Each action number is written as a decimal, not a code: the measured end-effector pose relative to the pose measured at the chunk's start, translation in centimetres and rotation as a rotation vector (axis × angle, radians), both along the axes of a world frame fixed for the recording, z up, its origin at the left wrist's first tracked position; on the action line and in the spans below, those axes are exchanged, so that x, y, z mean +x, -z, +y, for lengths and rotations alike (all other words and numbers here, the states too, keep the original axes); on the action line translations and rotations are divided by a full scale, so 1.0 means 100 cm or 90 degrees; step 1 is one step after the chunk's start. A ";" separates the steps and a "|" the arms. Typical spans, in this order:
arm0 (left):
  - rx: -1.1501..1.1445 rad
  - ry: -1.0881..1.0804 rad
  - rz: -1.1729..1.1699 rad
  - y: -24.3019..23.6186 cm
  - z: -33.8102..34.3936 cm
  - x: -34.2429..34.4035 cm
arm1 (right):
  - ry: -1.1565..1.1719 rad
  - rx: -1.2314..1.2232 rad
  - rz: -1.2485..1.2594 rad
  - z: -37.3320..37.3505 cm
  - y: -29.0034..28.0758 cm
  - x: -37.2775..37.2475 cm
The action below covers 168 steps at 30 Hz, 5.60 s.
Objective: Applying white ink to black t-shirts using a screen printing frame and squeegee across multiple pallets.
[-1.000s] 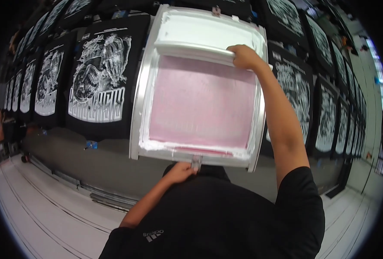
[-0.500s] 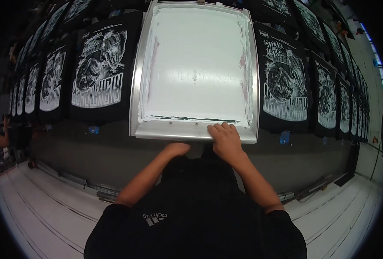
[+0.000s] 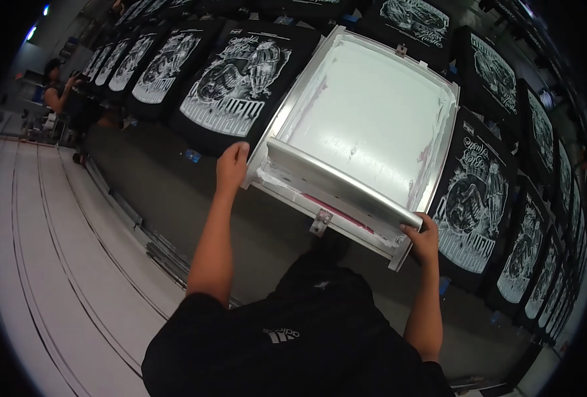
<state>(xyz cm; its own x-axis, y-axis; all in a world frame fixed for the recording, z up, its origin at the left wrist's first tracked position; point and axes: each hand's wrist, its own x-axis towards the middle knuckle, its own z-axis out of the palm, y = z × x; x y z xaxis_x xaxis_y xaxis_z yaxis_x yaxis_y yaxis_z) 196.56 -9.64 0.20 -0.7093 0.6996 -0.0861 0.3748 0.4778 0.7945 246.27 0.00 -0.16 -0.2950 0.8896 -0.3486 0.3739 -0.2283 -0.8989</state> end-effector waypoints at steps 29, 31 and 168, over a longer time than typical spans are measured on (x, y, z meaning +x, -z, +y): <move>-0.002 0.161 -0.208 0.052 0.031 0.456 | 0.238 -0.001 0.114 -0.004 -0.021 0.478; -0.017 0.125 -0.243 0.067 0.034 0.452 | 0.227 -0.015 0.083 0.009 -0.011 0.483; 0.224 0.441 0.538 -0.045 0.480 0.488 | -0.270 0.322 -0.519 0.501 -0.063 0.392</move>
